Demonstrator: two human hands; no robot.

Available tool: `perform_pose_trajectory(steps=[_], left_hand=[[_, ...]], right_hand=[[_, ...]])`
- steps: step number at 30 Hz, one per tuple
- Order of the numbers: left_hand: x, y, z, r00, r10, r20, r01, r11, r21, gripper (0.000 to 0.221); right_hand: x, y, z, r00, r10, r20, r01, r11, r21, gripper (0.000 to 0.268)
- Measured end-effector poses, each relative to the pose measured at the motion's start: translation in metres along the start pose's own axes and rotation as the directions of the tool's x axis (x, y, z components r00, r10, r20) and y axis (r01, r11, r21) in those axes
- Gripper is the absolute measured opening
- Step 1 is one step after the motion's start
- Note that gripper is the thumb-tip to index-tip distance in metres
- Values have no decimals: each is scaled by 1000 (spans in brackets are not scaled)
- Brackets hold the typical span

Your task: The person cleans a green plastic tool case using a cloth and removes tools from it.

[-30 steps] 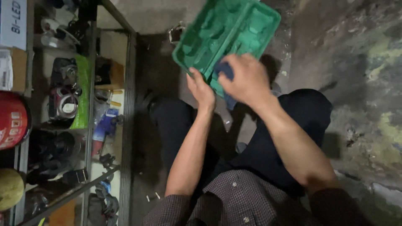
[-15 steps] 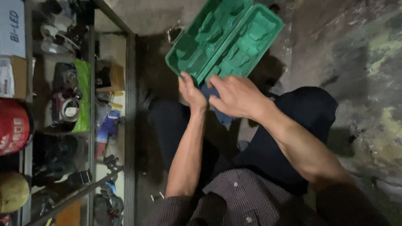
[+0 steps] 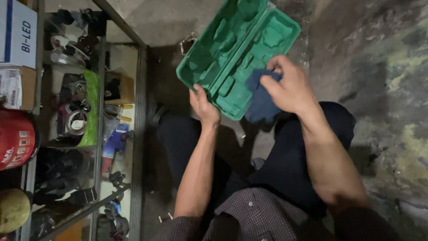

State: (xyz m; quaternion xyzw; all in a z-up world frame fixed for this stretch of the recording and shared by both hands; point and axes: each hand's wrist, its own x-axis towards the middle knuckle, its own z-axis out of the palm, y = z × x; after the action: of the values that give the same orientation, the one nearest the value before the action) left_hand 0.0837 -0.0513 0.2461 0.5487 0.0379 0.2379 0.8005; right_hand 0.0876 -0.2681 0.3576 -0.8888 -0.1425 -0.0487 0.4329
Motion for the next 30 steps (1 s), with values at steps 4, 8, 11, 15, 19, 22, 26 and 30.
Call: perform_pose_trajectory(steps=[4,8,11,15,19,22,26,30], left_hand=[[-4,6,6,1000,-4,30,3,1000,21,46],[-9,4,7,1000,0,29,-1,1000,31,44],[-13,4,0,1000,-6,6,6,999,35,43],[-11,0,-10,999,27,-33,-24,996,85,41],[3,5,-13,994,85,-66,-75,988,136,42],[-6,5,-18,993,66,-103,-49,986,160,42],[-2,12,-10,994,95,-56,-89,990,113,44],[-1,6,-17,993,90,-82,-80,990,118,44]], right_hand=[[10,-11,16,965,246,-92,-243,969,45,37],[9,-11,43,991,-73,-111,49,978,-202,34],[5,-25,50,993,-117,-6,111,956,-270,37],[9,-43,43,987,-19,159,79,922,-378,42],[17,-27,38,977,25,210,62,915,-398,42],[15,-17,28,944,187,271,-88,937,-339,47],[21,-31,16,970,185,156,-124,934,-336,45],[17,-14,18,968,194,161,-130,931,-341,40]])
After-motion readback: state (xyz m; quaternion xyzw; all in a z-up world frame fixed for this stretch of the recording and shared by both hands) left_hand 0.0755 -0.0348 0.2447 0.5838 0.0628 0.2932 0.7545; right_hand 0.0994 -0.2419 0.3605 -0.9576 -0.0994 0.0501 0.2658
